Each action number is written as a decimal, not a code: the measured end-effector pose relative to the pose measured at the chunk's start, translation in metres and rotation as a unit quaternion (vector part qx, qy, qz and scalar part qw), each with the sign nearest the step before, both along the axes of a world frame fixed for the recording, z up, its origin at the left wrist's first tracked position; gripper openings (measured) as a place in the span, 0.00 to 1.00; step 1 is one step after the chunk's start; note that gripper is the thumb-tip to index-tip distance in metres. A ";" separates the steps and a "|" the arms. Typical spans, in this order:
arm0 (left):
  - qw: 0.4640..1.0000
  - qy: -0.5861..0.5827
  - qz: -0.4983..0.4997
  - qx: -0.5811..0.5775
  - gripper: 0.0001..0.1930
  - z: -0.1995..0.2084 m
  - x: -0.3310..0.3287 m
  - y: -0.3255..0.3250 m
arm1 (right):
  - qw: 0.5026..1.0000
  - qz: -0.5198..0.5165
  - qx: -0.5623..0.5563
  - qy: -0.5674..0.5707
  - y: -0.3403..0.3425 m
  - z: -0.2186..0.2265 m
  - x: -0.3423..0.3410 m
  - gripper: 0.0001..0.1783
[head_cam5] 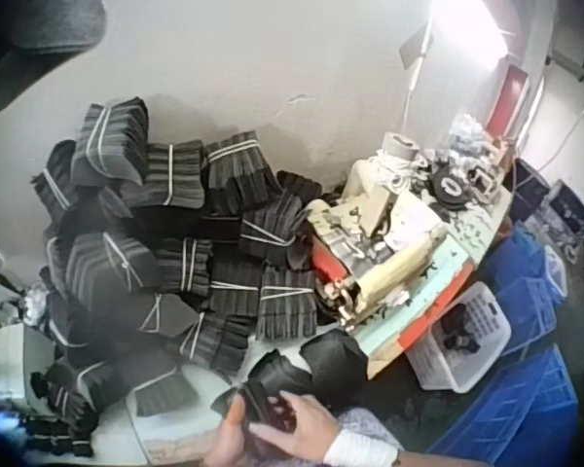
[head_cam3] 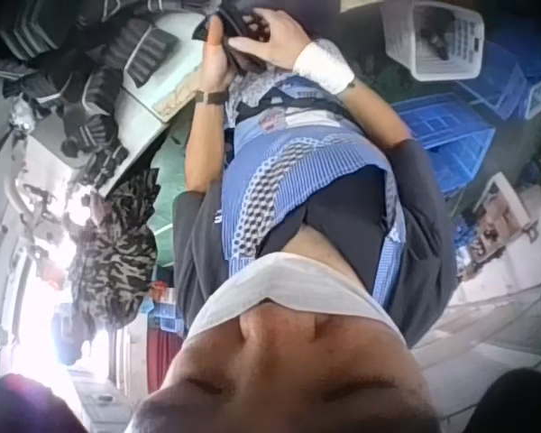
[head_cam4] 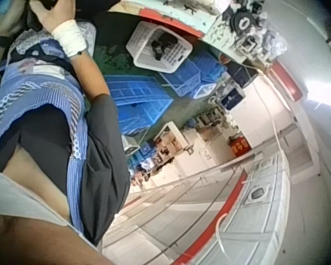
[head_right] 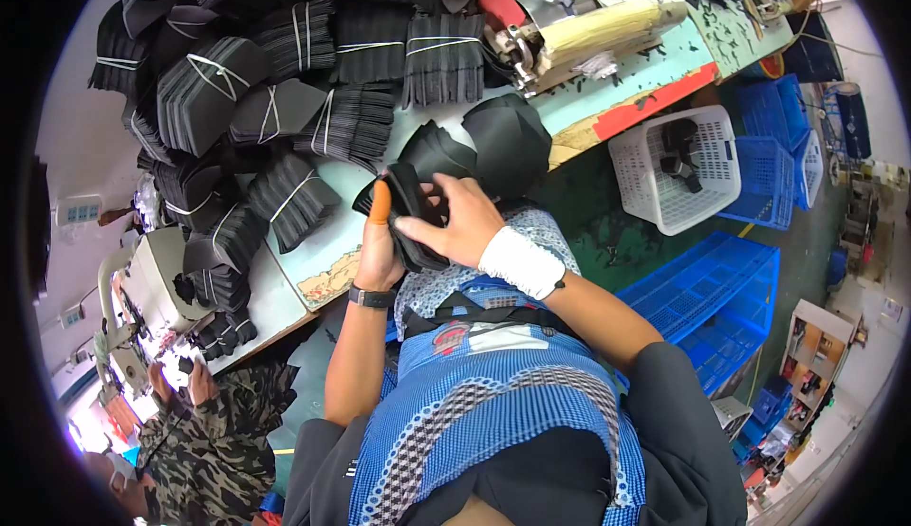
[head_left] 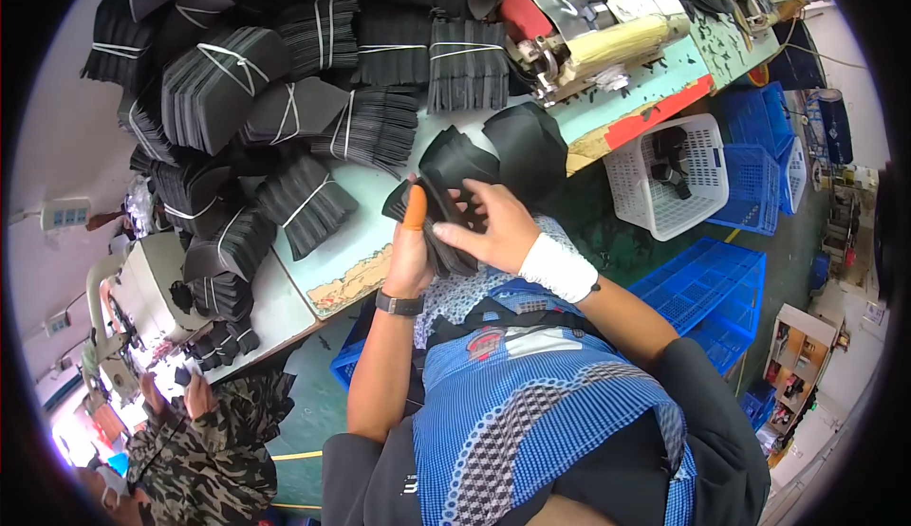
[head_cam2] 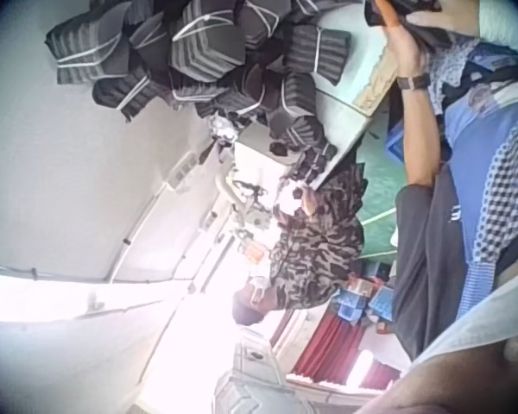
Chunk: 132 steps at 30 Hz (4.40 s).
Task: The person removes a rubber band from a bundle of shoe pieces, feeds the individual pieces through a skiving machine, and secures the processed pieces back into a bundle with a rubber band.
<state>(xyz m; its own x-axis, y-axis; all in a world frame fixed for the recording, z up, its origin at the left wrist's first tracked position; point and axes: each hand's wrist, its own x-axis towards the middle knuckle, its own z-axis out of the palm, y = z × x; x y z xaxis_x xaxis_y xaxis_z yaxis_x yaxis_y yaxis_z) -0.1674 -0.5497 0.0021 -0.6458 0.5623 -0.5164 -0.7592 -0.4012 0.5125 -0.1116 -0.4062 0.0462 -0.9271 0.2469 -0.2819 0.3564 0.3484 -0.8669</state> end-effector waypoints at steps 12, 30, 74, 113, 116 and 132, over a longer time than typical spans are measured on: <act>0.994 -0.071 -0.009 -0.082 0.21 -0.017 0.017 -0.026 | 0.961 0.016 0.238 0.142 -0.014 -0.031 -0.008 0.24; 0.992 0.071 0.023 -0.103 0.11 -0.011 0.000 -0.012 | 0.994 0.055 -0.085 0.039 -0.018 -0.008 -0.009 0.19; 0.953 0.302 -0.023 0.023 0.60 0.111 0.047 0.180 | 0.789 0.189 -0.573 -0.111 0.216 0.004 0.069 0.60; 0.912 0.397 0.046 0.087 0.26 0.122 -0.028 0.156 | 0.892 0.134 -0.414 -0.121 0.266 0.061 -0.022 0.45; 0.945 0.307 -0.112 -0.014 0.22 0.128 -0.040 0.160 | 0.930 0.118 -0.334 -0.099 0.247 0.083 -0.022 0.32; 0.910 0.044 -0.329 -0.247 0.15 0.119 -0.127 0.228 | 0.892 -0.079 -0.423 -0.140 0.265 0.049 -0.033 0.18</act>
